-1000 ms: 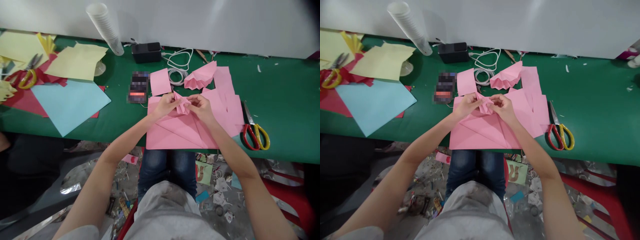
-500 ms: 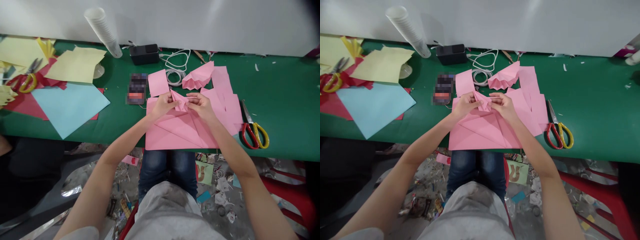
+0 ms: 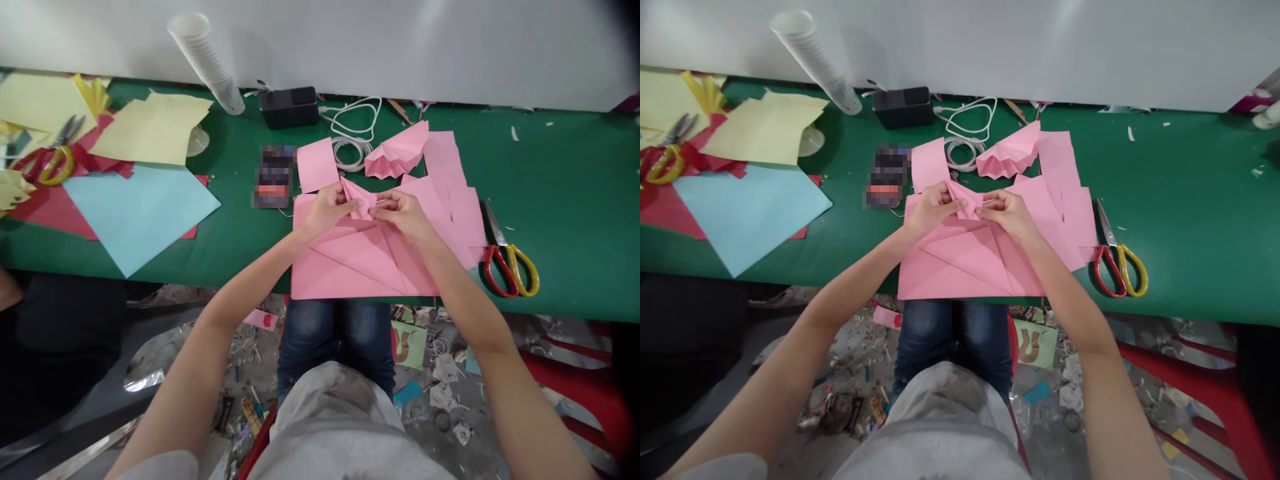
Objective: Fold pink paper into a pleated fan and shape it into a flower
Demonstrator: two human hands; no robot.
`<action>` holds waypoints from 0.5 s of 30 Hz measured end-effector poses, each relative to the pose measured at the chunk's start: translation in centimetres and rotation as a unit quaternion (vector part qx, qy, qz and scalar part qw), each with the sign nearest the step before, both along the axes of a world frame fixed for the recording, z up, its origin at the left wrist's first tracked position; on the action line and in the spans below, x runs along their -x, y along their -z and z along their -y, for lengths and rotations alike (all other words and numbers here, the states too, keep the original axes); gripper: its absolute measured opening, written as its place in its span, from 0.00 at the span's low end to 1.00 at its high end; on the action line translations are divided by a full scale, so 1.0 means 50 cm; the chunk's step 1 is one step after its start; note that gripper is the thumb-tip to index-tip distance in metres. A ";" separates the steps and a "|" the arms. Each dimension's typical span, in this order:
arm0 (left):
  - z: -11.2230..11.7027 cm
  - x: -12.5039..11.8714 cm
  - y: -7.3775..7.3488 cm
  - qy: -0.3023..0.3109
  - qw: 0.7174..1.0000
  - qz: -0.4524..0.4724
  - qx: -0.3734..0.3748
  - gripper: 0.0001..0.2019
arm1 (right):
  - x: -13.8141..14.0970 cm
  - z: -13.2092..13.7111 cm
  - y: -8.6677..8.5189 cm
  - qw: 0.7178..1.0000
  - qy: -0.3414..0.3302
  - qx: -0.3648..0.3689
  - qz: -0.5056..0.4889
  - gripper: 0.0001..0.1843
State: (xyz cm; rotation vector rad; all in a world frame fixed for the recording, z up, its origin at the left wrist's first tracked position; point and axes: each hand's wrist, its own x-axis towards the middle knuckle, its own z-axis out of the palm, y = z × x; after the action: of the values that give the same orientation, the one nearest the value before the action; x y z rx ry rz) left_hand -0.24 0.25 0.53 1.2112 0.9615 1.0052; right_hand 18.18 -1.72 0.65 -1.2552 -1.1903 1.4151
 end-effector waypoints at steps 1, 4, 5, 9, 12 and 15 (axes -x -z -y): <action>0.000 0.000 0.000 0.002 1.000 0.000 -0.003 0.12 | -0.001 0.000 0.000 1.000 0.001 0.004 -0.003 0.22; 0.002 -0.001 -0.001 0.008 1.000 0.009 -0.004 0.13 | -0.003 -0.001 0.001 1.000 0.001 0.010 -0.007 0.22; 0.003 -0.002 -0.001 0.010 1.000 0.012 -0.003 0.13 | -0.004 -0.001 0.001 1.000 -0.001 0.011 -0.007 0.22; 0.005 -0.003 -0.003 0.010 1.000 0.016 0.001 0.13 | -0.005 -0.002 0.000 1.000 -0.008 0.020 -0.012 0.23; 0.006 -0.004 -0.004 0.009 1.000 0.017 0.008 0.12 | -0.005 -0.002 -0.001 0.999 -0.010 0.030 -0.023 0.23; 0.005 -0.005 -0.002 0.011 1.000 0.020 -0.002 0.13 | -0.005 -0.001 -0.003 0.999 -0.011 0.036 -0.029 0.24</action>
State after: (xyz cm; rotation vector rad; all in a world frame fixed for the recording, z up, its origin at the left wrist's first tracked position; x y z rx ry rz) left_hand -0.01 0.00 0.62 1.1973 0.9141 1.0114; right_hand 18.43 -1.67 0.83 -1.2452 -1.1259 1.5129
